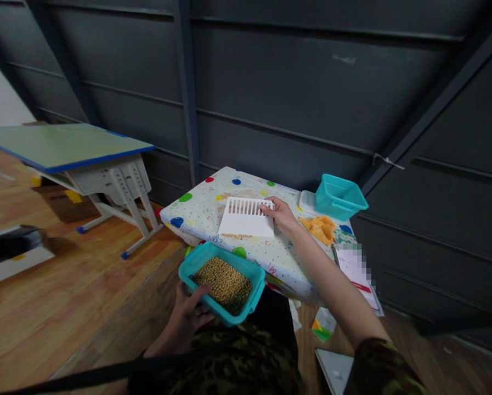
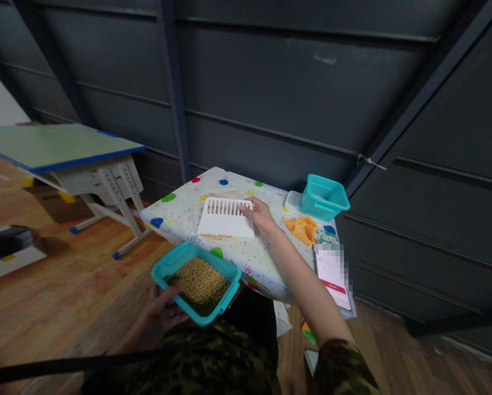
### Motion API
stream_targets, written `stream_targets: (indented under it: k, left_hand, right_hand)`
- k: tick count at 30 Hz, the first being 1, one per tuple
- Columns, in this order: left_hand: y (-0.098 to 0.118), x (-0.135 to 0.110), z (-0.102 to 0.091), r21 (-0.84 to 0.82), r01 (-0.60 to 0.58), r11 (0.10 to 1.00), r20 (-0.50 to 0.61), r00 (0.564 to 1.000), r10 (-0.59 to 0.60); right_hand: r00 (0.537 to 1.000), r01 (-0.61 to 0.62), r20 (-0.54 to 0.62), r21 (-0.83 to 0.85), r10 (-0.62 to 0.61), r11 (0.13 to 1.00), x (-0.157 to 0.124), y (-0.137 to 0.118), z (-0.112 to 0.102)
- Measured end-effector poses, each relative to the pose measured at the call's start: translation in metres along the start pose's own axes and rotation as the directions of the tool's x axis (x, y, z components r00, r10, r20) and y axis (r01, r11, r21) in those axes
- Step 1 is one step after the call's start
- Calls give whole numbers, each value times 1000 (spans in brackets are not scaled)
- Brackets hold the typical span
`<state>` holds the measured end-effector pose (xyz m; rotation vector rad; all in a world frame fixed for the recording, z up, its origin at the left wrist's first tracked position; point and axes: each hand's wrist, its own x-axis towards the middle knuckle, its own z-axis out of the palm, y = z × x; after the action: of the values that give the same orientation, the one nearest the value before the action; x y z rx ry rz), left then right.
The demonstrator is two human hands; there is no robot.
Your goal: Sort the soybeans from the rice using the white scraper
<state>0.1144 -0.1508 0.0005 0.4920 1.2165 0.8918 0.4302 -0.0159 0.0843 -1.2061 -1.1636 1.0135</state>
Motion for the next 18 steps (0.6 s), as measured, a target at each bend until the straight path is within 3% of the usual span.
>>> stream_targets:
  k: [7,13,18]
  left_hand:
    - [-10,3,15,52,-2,999,-106,994,7]
    - [-5,-2,21,32,-1,999,-42,999,2]
    - [-5,1,20,53,9,999,-81,997,-4]
  right_hand:
    - [986,153,-45,-153,-162,976,-23,0,-3]
    - [948,275,-83,-281,-308,919,-65,-3,6]
    - [933,276,-124,-359,-338,892,-105,-5,16]
